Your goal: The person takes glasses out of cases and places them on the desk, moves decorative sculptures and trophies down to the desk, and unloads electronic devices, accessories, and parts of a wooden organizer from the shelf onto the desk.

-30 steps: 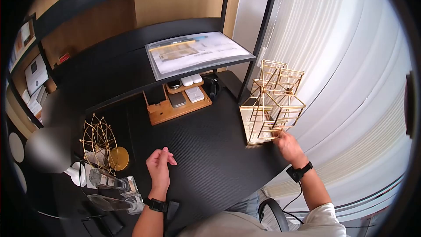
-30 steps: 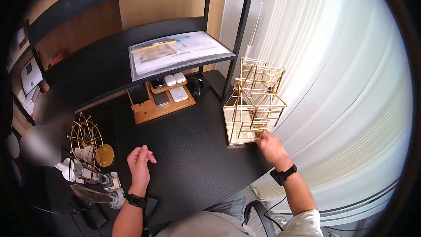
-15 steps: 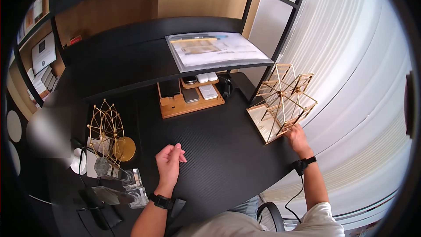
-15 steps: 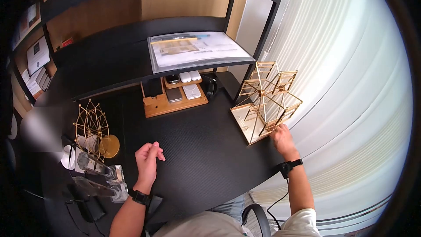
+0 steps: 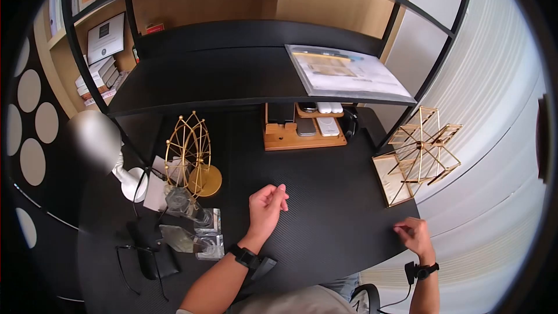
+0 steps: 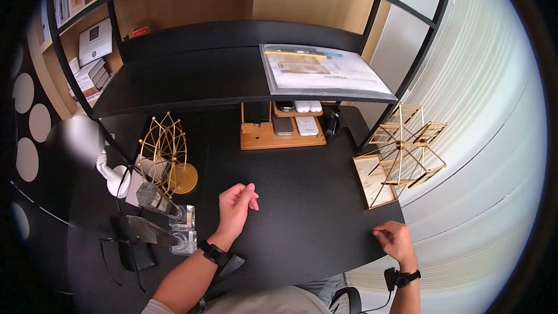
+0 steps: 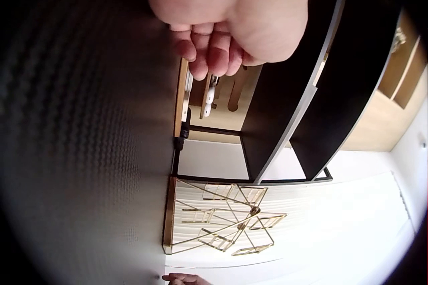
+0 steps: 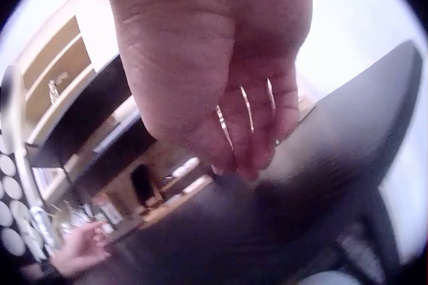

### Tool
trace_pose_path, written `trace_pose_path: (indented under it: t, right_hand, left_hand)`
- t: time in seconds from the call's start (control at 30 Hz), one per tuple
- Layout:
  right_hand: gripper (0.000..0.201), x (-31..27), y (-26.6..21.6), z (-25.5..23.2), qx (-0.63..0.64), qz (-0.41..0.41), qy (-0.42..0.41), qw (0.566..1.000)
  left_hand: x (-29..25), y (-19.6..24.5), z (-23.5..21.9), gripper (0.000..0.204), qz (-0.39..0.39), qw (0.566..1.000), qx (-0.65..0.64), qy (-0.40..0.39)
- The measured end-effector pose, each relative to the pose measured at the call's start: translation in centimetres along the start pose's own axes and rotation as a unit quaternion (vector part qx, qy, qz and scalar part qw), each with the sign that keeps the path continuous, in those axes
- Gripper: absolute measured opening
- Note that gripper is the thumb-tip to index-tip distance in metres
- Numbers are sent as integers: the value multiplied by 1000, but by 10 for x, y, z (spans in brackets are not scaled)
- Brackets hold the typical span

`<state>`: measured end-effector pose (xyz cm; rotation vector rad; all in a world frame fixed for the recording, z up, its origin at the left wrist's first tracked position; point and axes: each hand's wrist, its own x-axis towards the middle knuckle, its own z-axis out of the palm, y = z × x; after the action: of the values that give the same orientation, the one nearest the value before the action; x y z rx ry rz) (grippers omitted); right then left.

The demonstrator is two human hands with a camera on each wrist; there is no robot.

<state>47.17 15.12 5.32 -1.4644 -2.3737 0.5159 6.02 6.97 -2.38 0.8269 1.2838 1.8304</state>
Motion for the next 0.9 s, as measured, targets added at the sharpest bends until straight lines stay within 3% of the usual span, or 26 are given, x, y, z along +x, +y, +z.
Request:
trace_pose_path:
  t: [0.07,0.13,0.27,0.33,0.4,0.47,0.5,0.6,0.67,0.8,0.87,0.9]
  right_hand:
    - [9,25,-42,7,69,-126,-40,989]
    - [14,62,-79,22,124,-195,-42,972]
    - [24,166,-139,71,222,-256,-73,938]
    - [30,220,-171,94,231,-181,-59,954]
    - [43,277,-188,124,220,-188,74,954]
    - [57,320,-201,144,220,-153,147,952]
    - [65,335,-209,149,159,-139,172,962]
    - [65,349,-229,147,101,-178,162,965]
    - [56,353,-233,143,51,-176,164,969]
    - [42,388,-203,158,183,-231,110,949]
    - [40,386,-205,154,387,-172,40,905]
    - [43,385,-205,149,199,-185,69,960]
  left_hand:
    - [-1,-1,-1,31,1,1000,-22,2]
    - [-2,0,0,32,11,999,-4,32]
    - [-3,-4,-2,32,20,999,0,40]
    - [-1,0,0,32,21,999,17,39]
    - [-2,-1,0,33,18,999,13,39]
    - [-3,-1,1,33,15,999,11,36]
    - [-5,1,2,34,17,999,18,35]
    - [-4,-1,1,34,31,998,40,22]
    - [-4,-2,1,33,28,998,48,24]
    - [-4,-3,3,32,18,999,21,31]
    - [-3,-8,2,34,34,998,32,29]
    - [-3,-10,2,34,34,998,30,33]
